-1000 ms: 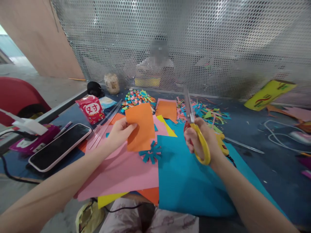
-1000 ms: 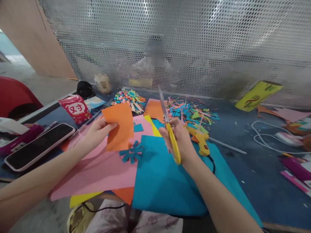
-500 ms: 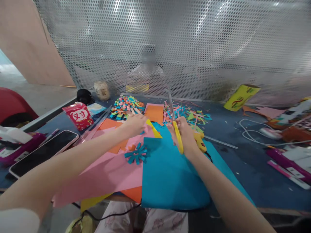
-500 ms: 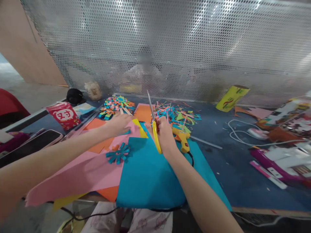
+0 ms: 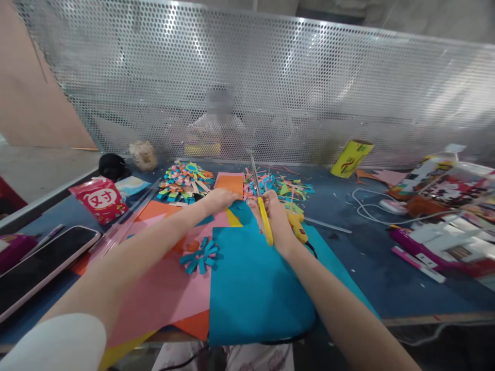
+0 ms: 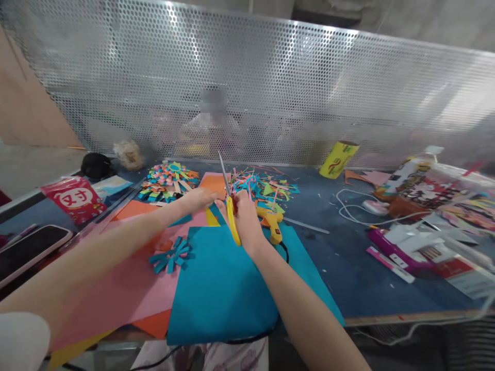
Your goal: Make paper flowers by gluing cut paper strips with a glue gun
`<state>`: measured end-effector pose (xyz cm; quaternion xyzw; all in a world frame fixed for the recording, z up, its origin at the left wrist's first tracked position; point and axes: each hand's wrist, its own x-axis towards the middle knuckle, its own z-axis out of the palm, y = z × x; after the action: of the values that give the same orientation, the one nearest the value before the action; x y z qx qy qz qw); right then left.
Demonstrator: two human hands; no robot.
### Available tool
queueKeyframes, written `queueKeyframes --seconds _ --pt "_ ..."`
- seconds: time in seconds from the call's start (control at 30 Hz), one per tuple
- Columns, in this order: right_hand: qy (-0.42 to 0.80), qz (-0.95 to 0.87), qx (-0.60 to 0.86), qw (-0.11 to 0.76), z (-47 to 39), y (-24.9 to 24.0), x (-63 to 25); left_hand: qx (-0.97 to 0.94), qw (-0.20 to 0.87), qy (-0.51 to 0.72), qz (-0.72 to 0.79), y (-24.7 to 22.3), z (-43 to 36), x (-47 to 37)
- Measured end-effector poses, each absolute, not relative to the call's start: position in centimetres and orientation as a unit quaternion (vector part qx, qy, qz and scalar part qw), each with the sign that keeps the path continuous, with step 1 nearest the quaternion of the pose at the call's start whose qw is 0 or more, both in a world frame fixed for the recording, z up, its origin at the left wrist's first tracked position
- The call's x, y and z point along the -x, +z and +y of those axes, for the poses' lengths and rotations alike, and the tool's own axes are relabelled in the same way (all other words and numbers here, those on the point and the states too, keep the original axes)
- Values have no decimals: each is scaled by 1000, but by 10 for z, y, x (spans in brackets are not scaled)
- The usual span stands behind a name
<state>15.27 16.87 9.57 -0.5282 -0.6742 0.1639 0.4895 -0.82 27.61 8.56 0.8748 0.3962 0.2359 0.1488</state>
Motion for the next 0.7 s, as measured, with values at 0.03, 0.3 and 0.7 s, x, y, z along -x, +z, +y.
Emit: queueKeyframes --seconds 0.03,0.3,0.7 --pt "167 -675 530 486 169 95 -153 -855 181 270 404 87 275 10" --pt "211 -704 528 426 167 93 -153 -611 436 504 428 104 232 34" --pt "310 -795 426 301 139 101 -137 -349 523 676 384 111 144 64"
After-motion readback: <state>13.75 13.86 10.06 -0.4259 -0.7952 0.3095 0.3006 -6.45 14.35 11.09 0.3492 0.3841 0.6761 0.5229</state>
